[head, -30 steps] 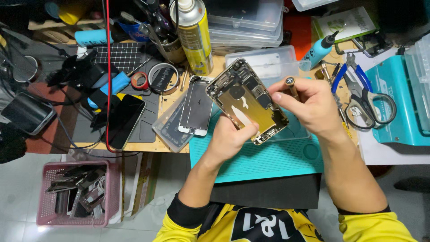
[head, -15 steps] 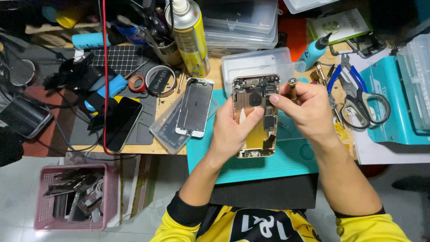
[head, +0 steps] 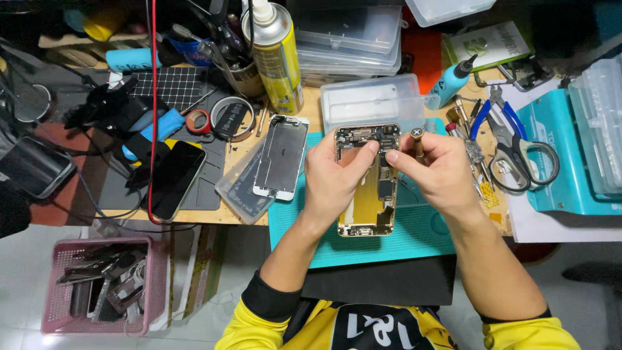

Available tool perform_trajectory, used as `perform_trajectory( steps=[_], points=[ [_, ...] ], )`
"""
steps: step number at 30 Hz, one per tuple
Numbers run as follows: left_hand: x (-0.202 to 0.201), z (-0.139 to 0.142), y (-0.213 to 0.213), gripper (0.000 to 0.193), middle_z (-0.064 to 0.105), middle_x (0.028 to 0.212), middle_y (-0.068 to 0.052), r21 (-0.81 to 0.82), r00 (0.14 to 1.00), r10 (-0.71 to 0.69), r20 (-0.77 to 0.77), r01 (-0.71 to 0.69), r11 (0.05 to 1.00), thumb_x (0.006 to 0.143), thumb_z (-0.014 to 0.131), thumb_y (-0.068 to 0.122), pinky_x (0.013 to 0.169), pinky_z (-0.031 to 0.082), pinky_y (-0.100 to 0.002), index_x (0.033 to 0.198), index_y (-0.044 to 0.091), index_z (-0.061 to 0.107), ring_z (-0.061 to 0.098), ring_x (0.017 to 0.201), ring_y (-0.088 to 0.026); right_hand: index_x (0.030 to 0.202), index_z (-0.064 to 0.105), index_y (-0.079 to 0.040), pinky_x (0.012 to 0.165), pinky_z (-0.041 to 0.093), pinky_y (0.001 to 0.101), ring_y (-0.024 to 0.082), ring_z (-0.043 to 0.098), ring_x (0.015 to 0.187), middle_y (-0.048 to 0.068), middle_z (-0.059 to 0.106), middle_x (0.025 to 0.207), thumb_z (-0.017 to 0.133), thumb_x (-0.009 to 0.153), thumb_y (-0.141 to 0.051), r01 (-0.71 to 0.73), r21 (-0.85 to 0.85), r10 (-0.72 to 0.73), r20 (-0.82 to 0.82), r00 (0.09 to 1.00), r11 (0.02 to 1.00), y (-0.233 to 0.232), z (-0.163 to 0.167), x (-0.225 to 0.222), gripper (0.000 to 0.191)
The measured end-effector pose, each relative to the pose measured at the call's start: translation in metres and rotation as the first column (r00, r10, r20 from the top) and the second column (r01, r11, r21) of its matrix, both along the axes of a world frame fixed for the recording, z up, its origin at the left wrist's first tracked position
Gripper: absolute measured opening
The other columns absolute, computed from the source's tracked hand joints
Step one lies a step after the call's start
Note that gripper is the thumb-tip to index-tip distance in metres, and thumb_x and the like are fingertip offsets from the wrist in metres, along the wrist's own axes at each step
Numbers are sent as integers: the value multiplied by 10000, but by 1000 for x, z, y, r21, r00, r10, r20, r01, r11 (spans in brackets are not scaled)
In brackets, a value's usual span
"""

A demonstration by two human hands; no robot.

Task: The person repairs a disassembled smartphone at a workbench, using a screwdriver to remove and reinsert small screws along the frame and using a spudger to pry and adjust internal components while holding the phone chassis steady with the other hand.

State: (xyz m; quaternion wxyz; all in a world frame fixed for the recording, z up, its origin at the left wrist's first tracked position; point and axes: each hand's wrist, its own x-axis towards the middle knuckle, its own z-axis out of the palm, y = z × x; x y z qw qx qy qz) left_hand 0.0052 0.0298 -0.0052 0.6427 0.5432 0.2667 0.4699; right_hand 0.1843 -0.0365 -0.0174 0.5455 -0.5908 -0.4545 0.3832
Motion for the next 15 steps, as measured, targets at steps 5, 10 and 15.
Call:
perform_trajectory(
  steps=[5, 10, 15],
  points=[
    [1, 6, 2, 211, 777, 1014, -54, 74, 995, 36, -94, -29, 997, 968, 703, 107, 800, 596, -255, 1135, -21, 693, 705, 911, -68, 872, 659, -26, 584, 351, 176, -14, 460, 672, -93, 577, 756, 770, 925, -76, 6, 31, -6, 9, 1000, 999, -1, -1, 0, 132],
    [0, 10, 4, 199, 770, 981, -87, 193, 980, 86, -181, -51, 980, 986, 690, 120, 795, 579, -301, 1127, -18, 660, 688, 887, -105, 898, 673, -32, 552, 327, 180, -7, 436, 635, -95, 551, 728, 778, 915, -78, 69, 17, -69, -23, 997, 997, 1, -1, 1, 116],
    [-2, 9, -1, 240, 732, 1006, -148, 228, 968, 97, -230, -43, 973, 1026, 564, 126, 823, 562, -368, 1227, -4, 547, 734, 912, -224, 932, 667, -20, 582, 353, 179, -12, 454, 669, -89, 572, 761, 789, 931, -63, 86, 89, -87, 6, 996, 992, 4, 3, -3, 129]
  ],
)
